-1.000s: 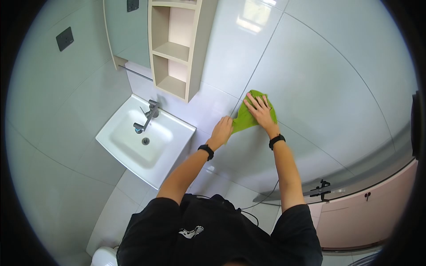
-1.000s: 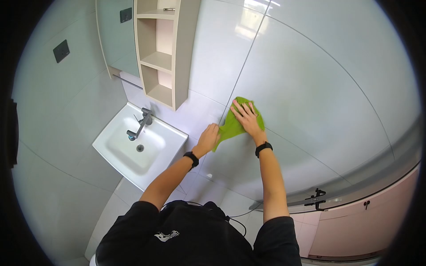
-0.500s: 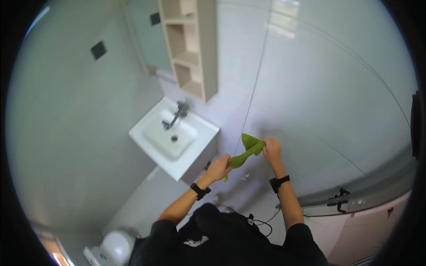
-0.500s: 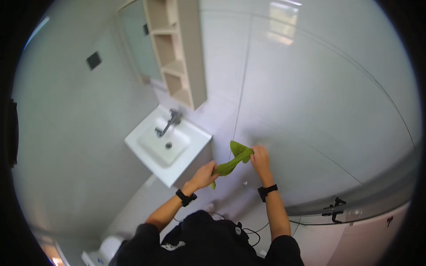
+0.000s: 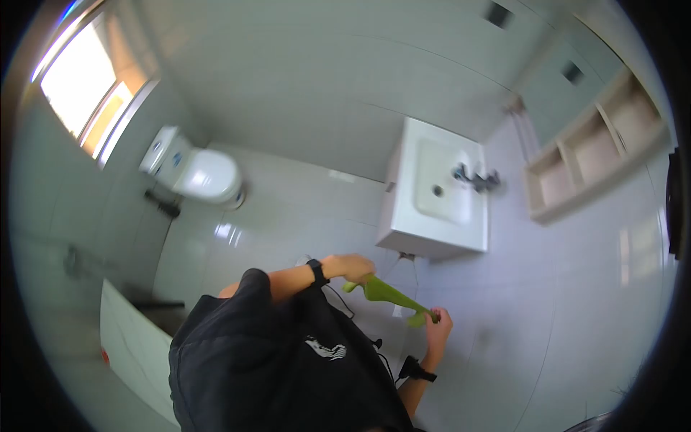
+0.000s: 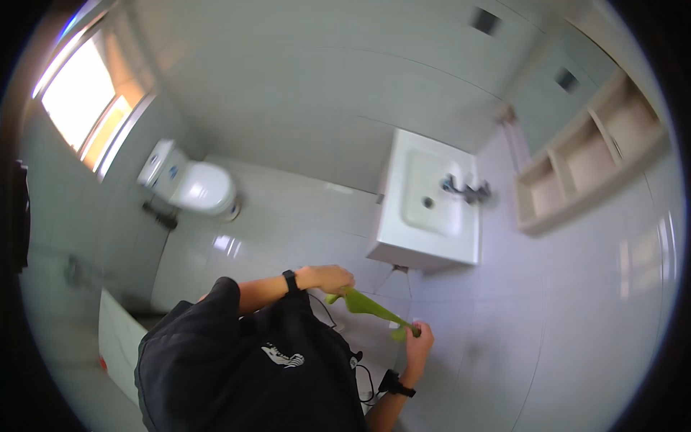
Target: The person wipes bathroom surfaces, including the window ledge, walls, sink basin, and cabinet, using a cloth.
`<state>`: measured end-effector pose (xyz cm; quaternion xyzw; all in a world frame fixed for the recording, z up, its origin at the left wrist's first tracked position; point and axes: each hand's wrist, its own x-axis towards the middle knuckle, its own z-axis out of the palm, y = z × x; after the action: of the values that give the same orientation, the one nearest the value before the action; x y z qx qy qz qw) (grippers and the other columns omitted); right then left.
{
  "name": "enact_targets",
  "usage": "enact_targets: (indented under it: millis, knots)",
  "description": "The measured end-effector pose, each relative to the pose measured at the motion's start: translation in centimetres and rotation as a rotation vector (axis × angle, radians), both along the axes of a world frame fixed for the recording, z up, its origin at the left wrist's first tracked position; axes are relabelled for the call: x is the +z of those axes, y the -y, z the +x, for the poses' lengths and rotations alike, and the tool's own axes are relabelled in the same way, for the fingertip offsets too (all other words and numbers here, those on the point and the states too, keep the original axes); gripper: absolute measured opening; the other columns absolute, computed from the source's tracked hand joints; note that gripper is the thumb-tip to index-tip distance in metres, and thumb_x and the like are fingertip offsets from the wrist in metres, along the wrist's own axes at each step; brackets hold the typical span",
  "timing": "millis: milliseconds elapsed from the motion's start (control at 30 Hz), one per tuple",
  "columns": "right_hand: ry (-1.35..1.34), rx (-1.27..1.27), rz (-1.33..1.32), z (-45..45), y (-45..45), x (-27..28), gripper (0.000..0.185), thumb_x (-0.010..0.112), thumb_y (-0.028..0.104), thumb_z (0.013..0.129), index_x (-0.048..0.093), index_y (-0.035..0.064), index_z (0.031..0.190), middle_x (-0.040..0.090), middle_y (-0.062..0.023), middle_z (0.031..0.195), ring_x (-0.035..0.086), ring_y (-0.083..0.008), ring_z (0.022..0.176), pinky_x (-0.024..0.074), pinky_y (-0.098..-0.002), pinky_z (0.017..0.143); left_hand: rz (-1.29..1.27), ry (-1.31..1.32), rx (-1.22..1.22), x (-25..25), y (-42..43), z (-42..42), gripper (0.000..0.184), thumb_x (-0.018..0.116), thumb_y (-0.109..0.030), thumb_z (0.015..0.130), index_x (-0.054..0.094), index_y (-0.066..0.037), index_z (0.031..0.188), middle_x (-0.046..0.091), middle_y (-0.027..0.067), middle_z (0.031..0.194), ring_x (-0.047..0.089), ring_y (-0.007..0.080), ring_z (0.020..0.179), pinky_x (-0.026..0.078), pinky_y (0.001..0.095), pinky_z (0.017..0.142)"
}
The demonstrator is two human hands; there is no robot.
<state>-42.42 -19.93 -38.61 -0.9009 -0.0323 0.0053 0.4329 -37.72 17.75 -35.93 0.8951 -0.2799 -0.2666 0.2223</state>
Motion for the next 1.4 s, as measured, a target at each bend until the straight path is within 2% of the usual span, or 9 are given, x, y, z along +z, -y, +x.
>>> enact_targets:
  millis: [67, 333, 467, 700, 733, 867, 1067, 1267, 1400]
  knots:
    - [0.038, 0.109, -0.01, 0.3, -2.8, 2.2, 0.025, 0.08, 0.002, 0.076, 0.066, -0.0023, 0.096, 0.064, -0.0149, 0.082, 0.064, -0.0232, 0.074, 0.0503, -0.0342, 0.069, 0.056, -0.028, 0.099, 1.6, -3.3, -1.0, 0.02, 0.066, -0.025, 0.091, 0.068, -0.008, 0.103, 0.069, 0.0095, 0.101, 0.065, 0.0337, 0.1, 0.05, 0.0458, 0.089]
    - [-0.027, 0.615, -0.373, 3.9, -22.2, 10.0, 0.018, 0.079, 0.007, 0.077, 0.067, -0.0019, 0.087, 0.061, -0.0149, 0.081, 0.06, -0.0322, 0.073, 0.047, -0.0399, 0.068, 0.058, 0.193, 0.509, 5.0, -22.6, -10.0, 0.015, 0.068, -0.02, 0.09, 0.066, -0.007, 0.097, 0.071, 0.0092, 0.096, 0.068, 0.0334, 0.095, 0.052, 0.0449, 0.085]
    - [0.034, 0.814, -0.31, 5.5, -35.3, 13.1, 0.016, 0.078, 0.005, 0.077, 0.067, -0.0027, 0.086, 0.062, -0.0147, 0.081, 0.059, -0.0303, 0.073, 0.0471, -0.0401, 0.068, 0.105, 0.37, 0.812, 7.0, -31.6, -15.8, 0.021, 0.072, -0.019, 0.085, 0.062, -0.003, 0.092, 0.071, 0.014, 0.086, 0.069, 0.0367, 0.084, 0.055, 0.0462, 0.079]
    - [0.162, 0.974, -0.277, 4.4, -54.9, 15.6, 0.015, 0.076, 0.003, 0.079, 0.066, -0.0018, 0.09, 0.062, -0.0153, 0.083, 0.06, -0.0321, 0.071, 0.0473, -0.0414, 0.066, 0.145, 0.362, 1.162, 8.8, -46.0, -24.9, 0.019, 0.072, -0.019, 0.086, 0.064, -0.003, 0.092, 0.07, 0.0123, 0.089, 0.069, 0.0352, 0.088, 0.055, 0.0448, 0.08]
    - [0.194, 1.006, -0.277, 4.7, -56.6, 15.1, 0.015, 0.076, 0.002, 0.078, 0.067, -0.0027, 0.089, 0.061, -0.013, 0.08, 0.059, -0.0268, 0.068, 0.0467, -0.0374, 0.064, 0.142, 0.362, 1.193, 8.3, -47.4, -26.1, 0.018, 0.072, -0.019, 0.086, 0.066, -0.003, 0.093, 0.07, 0.0117, 0.09, 0.068, 0.0343, 0.09, 0.055, 0.0442, 0.081]
    - [0.226, 1.141, -0.224, 4.1, -62.9, 15.5, 0.012, 0.076, 0.004, 0.079, 0.07, -0.0023, 0.087, 0.061, -0.0128, 0.078, 0.059, -0.0256, 0.067, 0.0467, -0.0367, 0.063, 0.171, 0.186, 1.275, 6.3, -52.1, -30.0, 0.012, 0.069, -0.014, 0.086, 0.071, -0.006, 0.095, 0.068, 0.009, 0.096, 0.065, 0.0303, 0.098, 0.053, 0.0424, 0.085]
    - [0.155, 1.325, -0.208, 2.8, -72.4, 17.5, 0.012, 0.074, 0.002, 0.081, 0.073, -0.0039, 0.092, 0.062, -0.0129, 0.079, 0.062, -0.0249, 0.069, 0.0489, -0.035, 0.065, 0.308, 0.174, 1.419, 4.4, -55.2, -36.4, 0.013, 0.065, -0.008, 0.084, 0.072, -0.008, 0.095, 0.067, 0.0078, 0.101, 0.062, 0.0281, 0.102, 0.053, 0.042, 0.085]
    - [0.243, 1.447, -0.151, 3.5, -80.1, 15.9, 0.01, 0.071, 0.001, 0.085, 0.07, -0.0018, 0.095, 0.065, -0.0152, 0.084, 0.065, -0.0305, 0.076, 0.0506, -0.0381, 0.071, 0.251, 0.471, 1.663, 3.4, -54.1, -40.6, 0.013, 0.065, -0.009, 0.085, 0.069, -0.009, 0.097, 0.068, 0.0078, 0.094, 0.065, 0.0298, 0.092, 0.053, 0.0421, 0.08]
    - [0.31, 1.558, -0.071, 2.9, -87.5, 18.1, 0.012, 0.071, -0.003, 0.083, 0.069, -0.0011, 0.095, 0.066, -0.0141, 0.085, 0.066, -0.0287, 0.077, 0.0504, -0.0367, 0.069, 0.157, 0.399, 1.9, 6.5, -54.4, -41.6, 0.009, 0.066, -0.014, 0.086, 0.065, -0.007, 0.09, 0.067, 0.0124, 0.088, 0.067, 0.0358, 0.085, 0.054, 0.0471, 0.074]
